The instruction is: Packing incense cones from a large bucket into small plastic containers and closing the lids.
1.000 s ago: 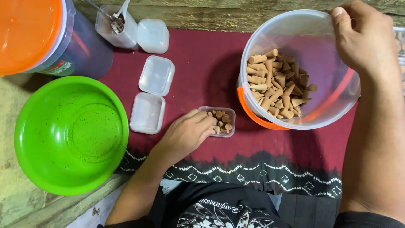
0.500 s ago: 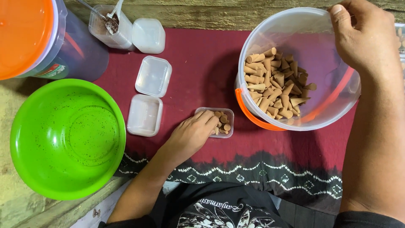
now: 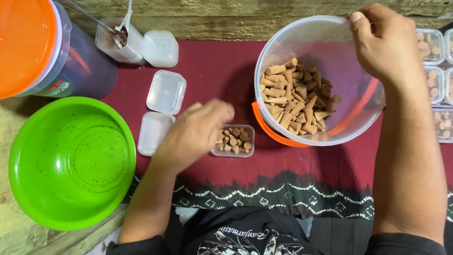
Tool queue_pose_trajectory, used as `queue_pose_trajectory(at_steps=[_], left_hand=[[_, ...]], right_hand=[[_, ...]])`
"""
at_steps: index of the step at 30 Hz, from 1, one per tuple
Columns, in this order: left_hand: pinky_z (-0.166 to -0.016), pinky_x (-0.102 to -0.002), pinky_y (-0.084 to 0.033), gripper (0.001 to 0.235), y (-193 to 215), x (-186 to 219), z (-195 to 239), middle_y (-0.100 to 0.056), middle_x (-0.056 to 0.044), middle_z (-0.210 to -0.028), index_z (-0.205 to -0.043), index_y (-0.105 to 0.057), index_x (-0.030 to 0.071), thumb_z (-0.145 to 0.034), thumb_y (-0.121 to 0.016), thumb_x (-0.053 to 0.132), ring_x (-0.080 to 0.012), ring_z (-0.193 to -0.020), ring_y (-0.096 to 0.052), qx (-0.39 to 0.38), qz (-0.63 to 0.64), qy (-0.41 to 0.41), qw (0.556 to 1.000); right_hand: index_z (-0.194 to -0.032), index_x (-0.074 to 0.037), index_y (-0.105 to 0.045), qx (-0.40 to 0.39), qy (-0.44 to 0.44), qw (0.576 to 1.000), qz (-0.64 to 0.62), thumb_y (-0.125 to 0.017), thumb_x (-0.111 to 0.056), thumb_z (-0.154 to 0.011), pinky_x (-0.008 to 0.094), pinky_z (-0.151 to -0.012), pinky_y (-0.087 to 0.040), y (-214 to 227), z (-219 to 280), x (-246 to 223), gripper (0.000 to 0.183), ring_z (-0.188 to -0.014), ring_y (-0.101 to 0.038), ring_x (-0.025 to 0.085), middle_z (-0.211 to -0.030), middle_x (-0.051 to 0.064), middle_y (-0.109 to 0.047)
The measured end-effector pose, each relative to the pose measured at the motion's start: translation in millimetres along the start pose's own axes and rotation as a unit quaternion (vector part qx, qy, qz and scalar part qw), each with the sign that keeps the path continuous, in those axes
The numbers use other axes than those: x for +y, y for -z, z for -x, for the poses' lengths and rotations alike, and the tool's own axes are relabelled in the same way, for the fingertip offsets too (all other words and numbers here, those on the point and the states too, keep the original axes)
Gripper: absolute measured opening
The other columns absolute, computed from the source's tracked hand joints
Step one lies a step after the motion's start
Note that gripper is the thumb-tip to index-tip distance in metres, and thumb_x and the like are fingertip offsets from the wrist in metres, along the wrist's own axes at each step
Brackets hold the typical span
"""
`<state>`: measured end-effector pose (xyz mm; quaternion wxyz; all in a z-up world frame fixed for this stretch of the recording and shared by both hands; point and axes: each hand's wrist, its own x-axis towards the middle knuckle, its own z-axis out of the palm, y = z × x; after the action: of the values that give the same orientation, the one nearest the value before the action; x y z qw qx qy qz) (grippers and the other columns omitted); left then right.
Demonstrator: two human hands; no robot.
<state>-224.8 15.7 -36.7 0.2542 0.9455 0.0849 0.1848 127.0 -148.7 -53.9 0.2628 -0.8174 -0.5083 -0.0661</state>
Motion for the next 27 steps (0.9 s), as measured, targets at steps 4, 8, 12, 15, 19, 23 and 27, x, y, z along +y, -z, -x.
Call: queue_pose_trajectory(at_steps=[4, 8, 12, 15, 19, 23, 27], left_hand=[[-0.074, -0.045, -0.047, 0.044, 30.2, 36.3, -61.5, -0.056, -0.01, -0.113, -0.118, -0.058, 0.003, -0.079, -0.057, -0.017, -0.0286, -0.085, -0.064, -0.001, 0.005, -0.073, 0.997], [-0.084, -0.046, -0.053, 0.025, -30.1, 28.7, -132.6, -0.06, -0.011, -0.109, -0.106, -0.065, 0.007, -0.082, -0.062, 0.003, -0.0331, -0.097, -0.064, -0.09, -0.111, -0.15, 0.978], [-0.073, -0.053, -0.06, 0.024, -102.2, 20.3, -201.5, -0.073, -0.019, -0.101, -0.1, -0.076, -0.002, -0.093, -0.063, 0.016, -0.0363, -0.079, -0.072, -0.356, -0.225, -0.08, 0.903], [-0.076, -0.055, -0.056, 0.029, -169.9, -13.9, -223.4, -0.075, -0.016, -0.106, -0.107, -0.078, 0.007, -0.1, -0.053, 0.018, -0.0348, -0.088, -0.072, -0.406, -0.312, -0.072, 0.856], [-0.075, -0.05, -0.056, 0.034, -182.5, -12.8, -228.6, -0.076, -0.015, -0.103, -0.105, -0.079, 0.006, -0.101, -0.049, 0.023, -0.0325, -0.087, -0.072, -0.398, -0.317, -0.075, 0.858], [-0.08, -0.047, -0.057, 0.035, -174.3, -2.5, -229.9, -0.075, -0.016, -0.099, -0.106, -0.076, 0.003, -0.104, -0.046, 0.021, -0.0283, -0.082, -0.072, -0.457, -0.316, -0.017, 0.831], [-0.072, -0.041, -0.059, 0.026, -168.5, -0.5, -226.6, -0.074, -0.012, -0.096, -0.104, -0.073, 0.006, -0.103, -0.052, 0.022, -0.0223, -0.073, -0.067, -0.476, -0.329, -0.089, 0.811]], right_hand=[[-0.127, 0.009, -0.077, -0.012, -0.034, 0.999, -0.024, -0.064, -0.01, -0.125, 0.041, -0.058, -0.051, 1.3, -2.7, -5.7, 0.023, -0.071, -0.066, 0.03, -0.094, 0.021, -0.074], [-0.124, 0.008, -0.076, -0.004, -0.042, 0.998, -0.043, -0.063, -0.014, -0.121, 0.042, -0.056, -0.051, 2.1, -4.4, -11.3, 0.025, -0.068, -0.065, 0.03, -0.09, 0.02, -0.073], [-0.123, 0.007, -0.075, 0.001, -0.05, 0.998, -0.043, -0.061, -0.013, -0.116, 0.044, -0.059, -0.053, 4.1, -6.0, -19.5, 0.025, -0.071, -0.068, 0.033, -0.096, 0.022, -0.075], [-0.116, 0.008, -0.076, 0.022, -0.042, 0.998, -0.048, -0.063, -0.013, -0.113, 0.043, -0.056, -0.052, 3.7, -6.8, -21.7, 0.025, -0.066, -0.066, 0.031, -0.093, 0.021, -0.075], [-0.115, 0.007, -0.074, 0.01, -0.069, 0.996, -0.053, -0.06, -0.016, -0.111, 0.048, -0.066, -0.054, 6.0, -8.8, -27.4, 0.026, -0.077, -0.069, 0.037, -0.103, 0.022, -0.075], [-0.111, 0.008, -0.074, 0.02, -0.044, 0.998, -0.044, -0.062, -0.015, -0.109, 0.048, -0.063, -0.054, 2.5, -10.9, -24.9, 0.026, -0.076, -0.07, 0.038, -0.1, 0.023, -0.075], [-0.115, 0.009, -0.074, 0.009, -0.036, 0.998, -0.042, -0.062, -0.013, -0.111, 0.047, -0.062, -0.054, 4.8, -9.4, -25.9, 0.026, -0.074, -0.069, 0.037, -0.101, 0.024, -0.075]])
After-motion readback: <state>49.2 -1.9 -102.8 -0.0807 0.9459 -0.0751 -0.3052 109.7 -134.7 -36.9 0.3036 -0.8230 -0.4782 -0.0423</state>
